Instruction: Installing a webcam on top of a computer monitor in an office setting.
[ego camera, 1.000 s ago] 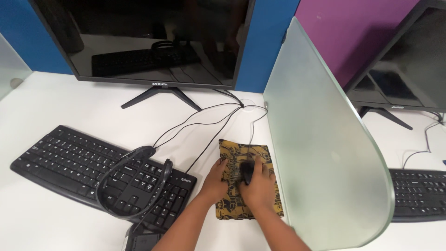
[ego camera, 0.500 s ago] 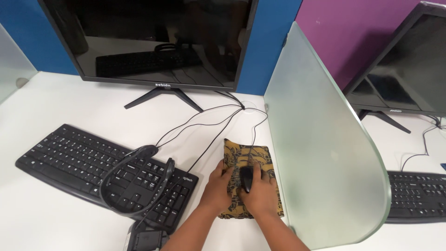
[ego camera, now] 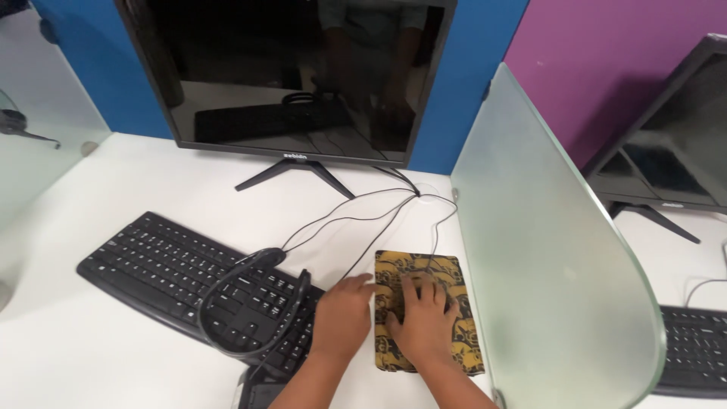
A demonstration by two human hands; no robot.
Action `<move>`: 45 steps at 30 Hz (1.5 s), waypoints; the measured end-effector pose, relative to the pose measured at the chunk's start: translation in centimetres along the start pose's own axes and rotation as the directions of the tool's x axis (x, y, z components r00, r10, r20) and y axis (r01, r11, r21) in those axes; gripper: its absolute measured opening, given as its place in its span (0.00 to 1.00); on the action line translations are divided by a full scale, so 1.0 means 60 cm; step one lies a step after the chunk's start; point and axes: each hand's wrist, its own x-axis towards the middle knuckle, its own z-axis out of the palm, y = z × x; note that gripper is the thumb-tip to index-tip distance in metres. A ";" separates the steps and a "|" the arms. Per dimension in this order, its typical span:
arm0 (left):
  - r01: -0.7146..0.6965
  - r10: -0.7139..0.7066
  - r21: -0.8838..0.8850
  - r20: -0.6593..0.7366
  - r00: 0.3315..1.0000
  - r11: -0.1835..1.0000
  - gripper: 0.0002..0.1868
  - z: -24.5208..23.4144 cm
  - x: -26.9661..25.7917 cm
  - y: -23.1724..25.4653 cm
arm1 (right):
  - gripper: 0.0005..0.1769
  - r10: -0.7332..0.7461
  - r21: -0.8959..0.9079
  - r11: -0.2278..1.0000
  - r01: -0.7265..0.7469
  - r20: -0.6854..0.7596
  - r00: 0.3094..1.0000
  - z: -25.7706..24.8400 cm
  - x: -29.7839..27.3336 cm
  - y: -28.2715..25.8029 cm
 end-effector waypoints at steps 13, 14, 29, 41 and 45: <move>0.251 -0.206 0.118 -0.300 0.931 0.961 0.29 -0.099 -0.013 -0.035 | 0.33 -0.356 0.131 0.918 0.374 -0.142 0.924 0.011 0.010 -0.104; 0.267 -0.218 0.128 -0.305 0.927 0.955 0.30 -0.102 -0.017 -0.038 | 0.32 -0.405 0.166 0.886 0.432 -0.175 0.897 0.012 0.011 -0.110; 0.378 -0.335 0.133 -0.260 0.905 0.916 0.18 -0.130 -0.062 -0.078 | 0.34 -0.556 0.295 0.747 0.595 -0.213 0.803 -0.015 0.000 -0.168; 0.041 0.059 0.268 -0.352 0.934 0.963 0.13 -0.194 -0.012 -0.022 | 0.40 -0.553 0.333 0.665 0.669 -0.382 0.740 -0.099 0.001 -0.168; -0.036 0.120 0.235 -0.354 0.927 0.971 0.08 -0.207 0.015 -0.003 | 0.32 -0.529 0.347 0.607 0.715 -0.496 0.689 -0.117 0.016 -0.158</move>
